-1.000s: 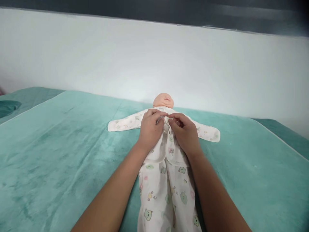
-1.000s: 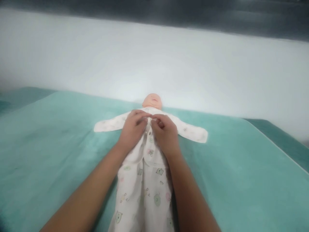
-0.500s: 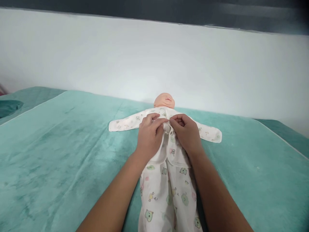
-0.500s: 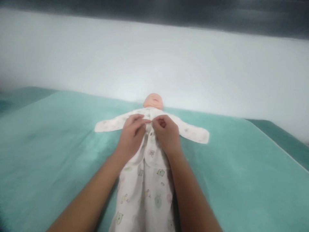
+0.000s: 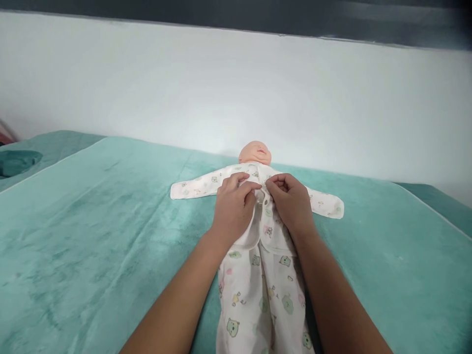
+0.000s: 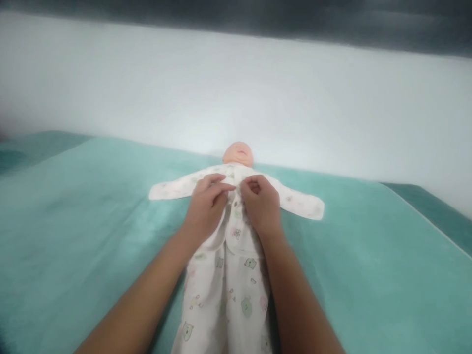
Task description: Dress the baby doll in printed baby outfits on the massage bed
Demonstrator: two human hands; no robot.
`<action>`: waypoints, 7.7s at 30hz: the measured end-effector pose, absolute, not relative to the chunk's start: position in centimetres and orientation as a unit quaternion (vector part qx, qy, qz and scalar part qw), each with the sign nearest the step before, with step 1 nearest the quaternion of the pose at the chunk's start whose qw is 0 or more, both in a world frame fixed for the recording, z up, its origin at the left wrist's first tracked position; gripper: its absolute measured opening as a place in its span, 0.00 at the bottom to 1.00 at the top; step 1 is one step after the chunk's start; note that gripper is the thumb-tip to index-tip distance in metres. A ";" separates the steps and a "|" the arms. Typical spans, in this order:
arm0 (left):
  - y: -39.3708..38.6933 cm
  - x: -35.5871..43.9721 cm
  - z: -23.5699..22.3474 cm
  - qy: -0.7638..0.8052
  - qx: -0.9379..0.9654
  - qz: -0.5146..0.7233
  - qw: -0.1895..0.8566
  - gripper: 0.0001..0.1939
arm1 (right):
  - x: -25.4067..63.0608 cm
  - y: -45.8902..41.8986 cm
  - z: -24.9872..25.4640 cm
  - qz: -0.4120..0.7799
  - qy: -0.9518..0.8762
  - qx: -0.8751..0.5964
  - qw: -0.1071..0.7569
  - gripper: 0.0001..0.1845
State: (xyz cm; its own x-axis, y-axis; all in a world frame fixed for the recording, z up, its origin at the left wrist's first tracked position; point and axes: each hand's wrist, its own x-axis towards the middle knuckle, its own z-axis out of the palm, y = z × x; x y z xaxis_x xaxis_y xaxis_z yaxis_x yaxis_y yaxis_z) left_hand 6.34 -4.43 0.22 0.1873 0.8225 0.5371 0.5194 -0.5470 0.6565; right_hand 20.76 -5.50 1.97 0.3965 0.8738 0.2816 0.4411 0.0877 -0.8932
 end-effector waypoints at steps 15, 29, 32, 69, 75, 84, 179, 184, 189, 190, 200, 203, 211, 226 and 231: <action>-4.7 5.4 1.6 0.383 0.745 0.482 0.256 0.13 | 19.7 -10.0 2.2 0.164 -0.534 -0.658 0.505 0.16; -4.5 3.2 3.0 0.341 0.819 0.314 0.340 0.06 | 19.3 -11.5 2.1 0.095 -0.624 -0.666 0.399 0.05; -4.6 3.3 3.1 0.340 0.811 0.328 0.345 0.07 | 19.6 -11.5 2.1 0.153 -0.593 -0.664 0.429 0.06; -4.7 4.0 2.7 0.343 0.781 0.366 0.372 0.05 | 20.5 -11.3 2.3 0.205 -0.611 -0.640 0.419 0.07; -4.6 3.9 2.8 0.326 0.761 0.369 0.422 0.05 | 20.5 -11.4 2.2 0.260 -0.587 -0.611 0.464 0.12; -4.6 4.3 2.3 0.310 0.776 0.411 0.364 0.20 | 20.3 -11.2 1.8 0.260 -0.543 -0.613 0.512 0.07; -3.5 5.4 0.5 0.371 0.775 0.453 0.238 0.16 | 21.5 -2.2 2.2 0.073 -0.643 -0.611 0.456 0.13; -3.4 5.5 0.4 0.369 0.772 0.462 0.233 0.17 | 21.4 -2.3 2.5 0.072 -0.661 -0.634 0.395 0.16; -3.4 5.5 0.3 0.368 0.771 0.466 0.230 0.16 | 21.5 -2.3 2.6 0.069 -0.682 -0.628 0.369 0.18; -3.4 5.5 0.3 0.367 0.771 0.467 0.229 0.16 | 21.6 -2.2 2.5 0.065 -0.687 -0.625 0.365 0.18; -3.3 5.4 0.1 0.358 0.773 0.473 0.224 0.15 | 22.2 -1.2 1.7 0.169 -0.614 -0.636 0.436 0.18; -3.4 5.4 0.1 0.357 0.772 0.475 0.224 0.15 | 22.7 -0.6 1.1 0.164 -0.590 -0.651 0.448 0.20; -3.5 5.4 0.1 0.363 0.766 0.480 0.225 0.14 | 24.8 1.0 -0.3 0.144 -0.620 -0.610 0.473 0.19; -2.5 5.5 -0.5 0.397 0.727 0.506 0.240 0.15 | 25.8 -0.1 -1.5 0.152 -0.602 -0.622 0.477 0.21; -3.5 5.1 -1.4 0.429 0.686 0.522 0.269 0.17 | 25.5 -4.6 -2.6 0.224 -0.603 -0.580 0.500 0.30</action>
